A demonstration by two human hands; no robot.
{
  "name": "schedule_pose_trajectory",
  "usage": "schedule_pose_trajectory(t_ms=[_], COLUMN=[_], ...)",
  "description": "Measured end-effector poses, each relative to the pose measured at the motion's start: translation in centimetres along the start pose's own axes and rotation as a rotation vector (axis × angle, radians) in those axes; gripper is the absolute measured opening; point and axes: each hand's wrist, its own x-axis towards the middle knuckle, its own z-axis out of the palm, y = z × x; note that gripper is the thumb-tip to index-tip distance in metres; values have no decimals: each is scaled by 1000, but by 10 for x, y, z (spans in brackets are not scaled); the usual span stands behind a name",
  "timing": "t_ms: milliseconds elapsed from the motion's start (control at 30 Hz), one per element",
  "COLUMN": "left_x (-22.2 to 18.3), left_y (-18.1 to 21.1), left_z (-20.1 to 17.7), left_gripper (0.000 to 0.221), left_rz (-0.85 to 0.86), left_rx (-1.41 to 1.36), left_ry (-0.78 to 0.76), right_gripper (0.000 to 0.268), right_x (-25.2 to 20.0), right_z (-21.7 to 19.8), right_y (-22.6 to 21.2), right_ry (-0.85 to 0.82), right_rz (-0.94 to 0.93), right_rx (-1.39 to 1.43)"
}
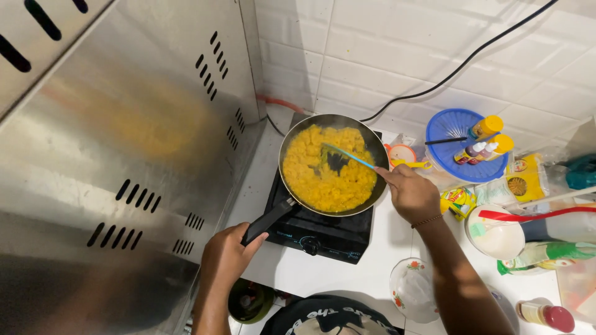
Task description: Stirring pineapple jam in a frying pan on an induction stove to ensure even cooking.
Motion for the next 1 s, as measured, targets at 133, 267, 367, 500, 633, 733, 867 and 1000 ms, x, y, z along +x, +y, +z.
schedule_pose_trajectory(t_ms=[133, 267, 367, 500, 633, 733, 867, 1000], left_x=[-1, 0, -1, -1, -1, -2, -2, -3], left_y=[5, 8, 9, 10, 5, 8, 10, 11], left_z=[-7, -7, -9, -11, -8, -9, -10, -13], left_gripper=[31, 35, 34, 35, 33, 32, 33, 32], left_rz=[-28, -50, -54, -76, -8, -22, -37, -53], left_rx=[-27, 15, -3, -10, -18, -21, -32, -26], left_ry=[-29, -48, -40, -61, -17, -29, -29, -44], right_gripper=[46, 45, 46, 44, 48, 43, 43, 41], right_x=[11, 14, 0, -20, -14, 5, 14, 12], right_z=[-7, 12, 10, -14, -15, -6, 6, -10], right_y=[6, 3, -18, -27, -5, -2, -15, -19], right_ry=[-59, -2, -98, -165, -173, -146, -41, -27], right_rz=[92, 14, 45, -20, 68, 161, 34, 64], right_rx=[48, 158, 158, 15, -7, -34, 89, -13])
